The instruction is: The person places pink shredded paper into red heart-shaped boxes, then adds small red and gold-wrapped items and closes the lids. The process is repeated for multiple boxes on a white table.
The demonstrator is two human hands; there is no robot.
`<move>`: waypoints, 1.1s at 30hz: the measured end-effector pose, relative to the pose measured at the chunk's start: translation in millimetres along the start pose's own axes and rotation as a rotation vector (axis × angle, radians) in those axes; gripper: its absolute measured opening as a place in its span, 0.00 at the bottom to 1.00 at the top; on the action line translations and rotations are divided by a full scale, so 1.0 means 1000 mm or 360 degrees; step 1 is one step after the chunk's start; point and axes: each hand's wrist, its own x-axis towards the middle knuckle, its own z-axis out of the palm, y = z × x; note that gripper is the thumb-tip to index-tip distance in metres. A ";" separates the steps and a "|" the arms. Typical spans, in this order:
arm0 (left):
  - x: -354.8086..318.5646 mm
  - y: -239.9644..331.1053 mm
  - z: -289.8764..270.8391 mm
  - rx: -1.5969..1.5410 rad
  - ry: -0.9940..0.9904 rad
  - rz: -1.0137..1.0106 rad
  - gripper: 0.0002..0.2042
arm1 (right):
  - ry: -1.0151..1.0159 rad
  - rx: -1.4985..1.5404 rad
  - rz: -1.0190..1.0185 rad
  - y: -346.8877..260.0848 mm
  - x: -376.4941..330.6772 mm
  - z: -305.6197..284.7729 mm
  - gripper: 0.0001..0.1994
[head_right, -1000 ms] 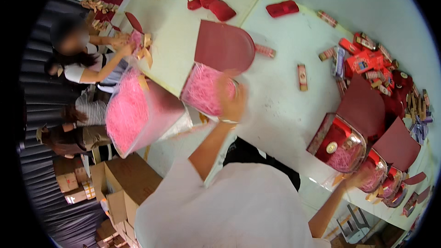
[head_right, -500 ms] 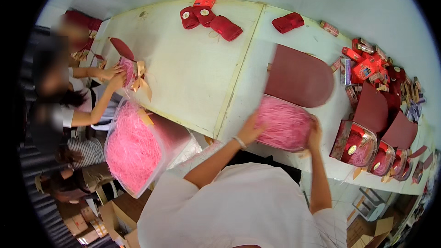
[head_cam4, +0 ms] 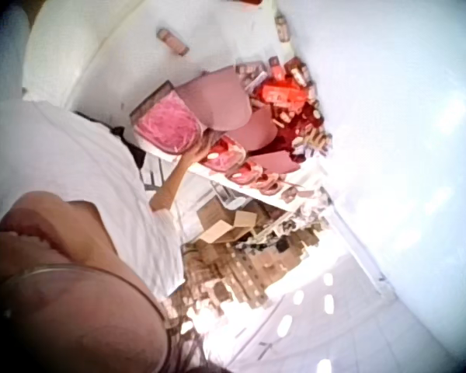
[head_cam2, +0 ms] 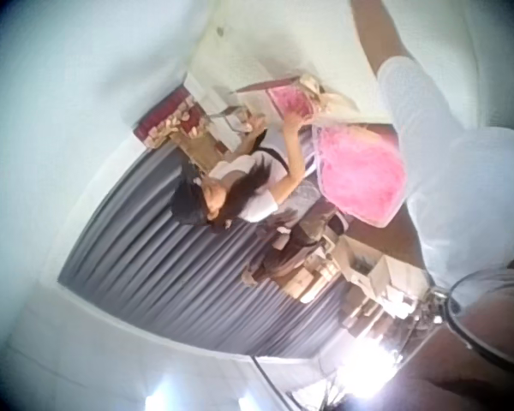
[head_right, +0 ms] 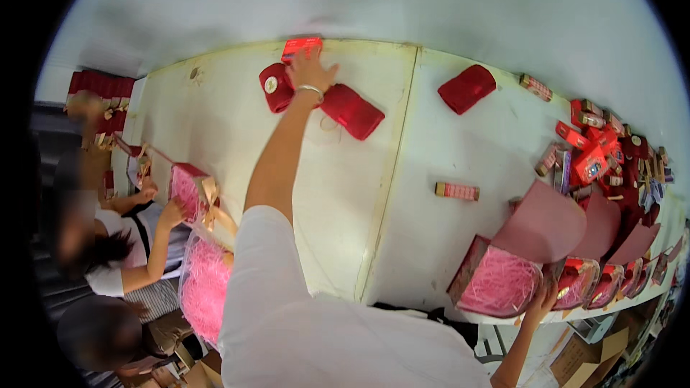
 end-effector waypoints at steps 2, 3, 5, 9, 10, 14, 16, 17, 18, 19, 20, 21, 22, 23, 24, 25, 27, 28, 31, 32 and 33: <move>0.047 -0.020 0.004 0.0271 -0.0275 -0.0348 0.42 | 0.0140 -0.0280 0.0032 -0.032 -0.011 0.006 0.20; 0.061 -0.028 0.008 0.0295 -0.0349 -0.0458 0.44 | 0.0149 -0.0302 0.0024 -0.037 -0.013 0.006 0.21; 0.083 -0.031 0.010 0.0246 -0.0472 -0.0636 0.47 | 0.0185 -0.0342 0.0016 -0.046 -0.012 0.010 0.22; 0.091 -0.055 0.035 0.0143 -0.0367 -0.0728 0.49 | 0.0172 -0.0328 0.0037 -0.072 0.004 0.028 0.20; 0.084 -0.046 0.036 -0.0038 -0.0220 -0.0631 0.48 | 0.0176 -0.0383 0.0018 -0.086 0.002 0.034 0.20; 0.048 -0.014 0.003 -0.2107 -0.0081 -0.0210 0.41 | 0.0206 -0.0309 -0.0213 -0.100 0.006 0.050 0.20; -0.016 0.024 -0.049 -0.3326 -0.0725 -0.0187 0.41 | 0.0157 0.0049 -0.0150 -0.118 0.008 0.070 0.21; -0.040 0.037 -0.062 -0.3733 -0.1005 -0.0122 0.41 | 0.0091 0.0052 -0.0237 -0.127 0.009 0.080 0.21; -0.060 0.043 -0.069 -0.3826 -0.1356 -0.0066 0.41 | 0.0022 0.0043 -0.0319 -0.138 0.006 0.088 0.21; -0.081 0.053 -0.071 -0.3901 -0.1734 -0.0009 0.42 | -0.0048 0.0087 -0.0364 -0.148 0.002 0.095 0.22; -0.101 0.068 -0.076 -0.3945 -0.2024 0.0029 0.43 | -0.0110 0.0130 -0.0412 -0.159 -0.002 0.102 0.22; -0.122 0.082 -0.082 -0.3998 -0.2203 0.0141 0.43 | -0.0142 0.0345 -0.0456 -0.171 -0.007 0.110 0.22; -0.141 0.094 -0.086 -0.4041 -0.2384 0.0254 0.44 | -0.0182 0.0407 -0.0496 -0.180 -0.009 0.112 0.22; -0.159 0.102 -0.088 -0.3950 -0.2401 0.0242 0.42 | -0.0240 0.0423 -0.0537 -0.196 -0.008 0.113 0.23; -0.181 0.109 -0.093 -0.3870 -0.2403 0.0216 0.41 | -0.0314 0.0435 -0.0572 -0.216 -0.010 0.108 0.24; -0.195 0.118 -0.095 -0.3787 -0.2405 0.0216 0.39 | -0.0342 0.0387 -0.0704 -0.234 -0.010 0.104 0.24; -0.225 0.139 -0.105 -0.2925 -0.2674 0.0289 0.36 | -0.0424 0.0052 -0.1090 -0.278 -0.011 0.080 0.26; -0.249 0.147 -0.107 -0.2502 -0.2761 0.0302 0.34 | -0.0500 -0.0234 -0.1317 -0.295 -0.020 0.068 0.28; -0.312 0.175 -0.114 -0.1712 -0.3093 0.0348 0.30 | -0.0976 -0.0723 -0.1448 -0.298 -0.050 0.050 0.29; -0.330 0.184 -0.113 -0.1600 -0.3137 0.0391 0.31 | -0.0992 -0.0798 -0.1421 -0.281 -0.057 0.050 0.30; -0.344 0.192 -0.112 -0.1495 -0.3151 0.0427 0.32 | -0.1010 -0.0860 -0.1420 -0.267 -0.060 0.047 0.30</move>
